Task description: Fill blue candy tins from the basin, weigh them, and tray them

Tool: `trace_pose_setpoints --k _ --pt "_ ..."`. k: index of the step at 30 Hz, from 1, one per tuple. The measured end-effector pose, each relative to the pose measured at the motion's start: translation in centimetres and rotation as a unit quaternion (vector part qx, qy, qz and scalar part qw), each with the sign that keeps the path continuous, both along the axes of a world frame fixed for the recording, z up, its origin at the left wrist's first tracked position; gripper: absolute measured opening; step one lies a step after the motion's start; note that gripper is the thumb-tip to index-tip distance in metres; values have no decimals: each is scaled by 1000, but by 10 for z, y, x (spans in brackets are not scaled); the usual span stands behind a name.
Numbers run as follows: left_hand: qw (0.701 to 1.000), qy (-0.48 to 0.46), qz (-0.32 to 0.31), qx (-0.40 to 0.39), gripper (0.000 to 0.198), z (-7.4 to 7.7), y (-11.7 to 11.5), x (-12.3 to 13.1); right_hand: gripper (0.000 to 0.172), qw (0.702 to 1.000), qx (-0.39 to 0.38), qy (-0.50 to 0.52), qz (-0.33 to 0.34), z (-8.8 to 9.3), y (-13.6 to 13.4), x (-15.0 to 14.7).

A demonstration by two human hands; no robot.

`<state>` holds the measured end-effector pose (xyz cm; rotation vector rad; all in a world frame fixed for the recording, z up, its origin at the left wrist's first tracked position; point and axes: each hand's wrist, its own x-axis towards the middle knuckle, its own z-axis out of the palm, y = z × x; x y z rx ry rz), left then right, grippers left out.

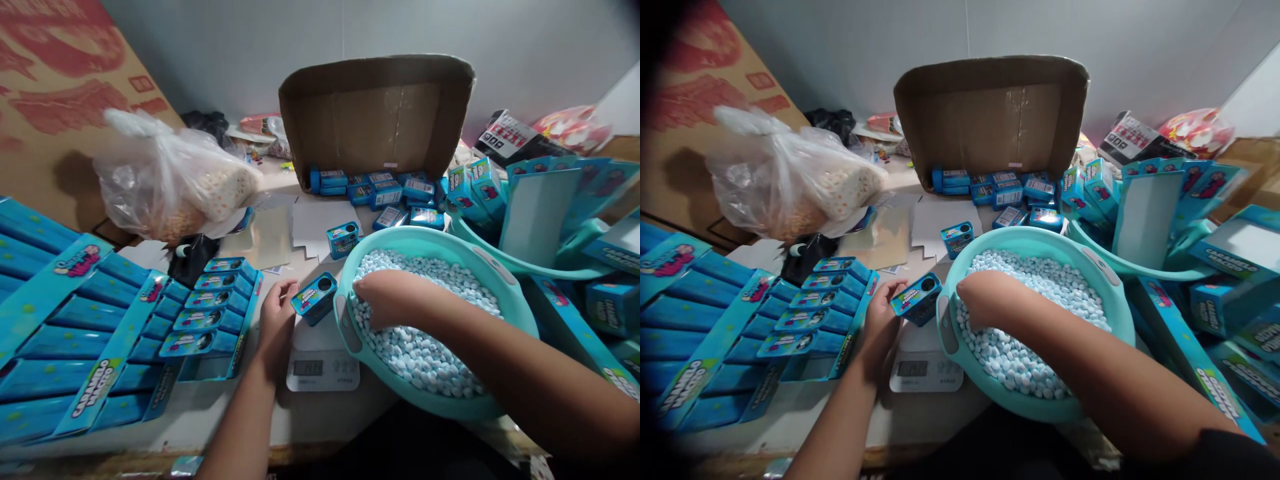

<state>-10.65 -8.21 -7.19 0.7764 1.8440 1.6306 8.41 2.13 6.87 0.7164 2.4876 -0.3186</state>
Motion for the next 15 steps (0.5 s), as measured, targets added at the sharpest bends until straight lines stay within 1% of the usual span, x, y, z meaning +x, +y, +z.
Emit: trace_pose_setpoints --k 3,7,11,13,15 --pt "1000 -5 13 5 40 1 2 0 37 1000 2 -2 0 -1 6 1" --pt "999 -19 28 3 43 -2 5 -1 35 1000 1 -1 -2 1 12 3" --pt "999 -24 37 2 43 -7 6 -4 31 998 9 58 -23 5 18 10" --pt "999 -22 43 0 43 -7 6 -5 30 996 13 78 -37 6 20 13" --pt "999 -18 46 -5 41 -7 6 -4 25 995 18 96 -38 6 22 15"
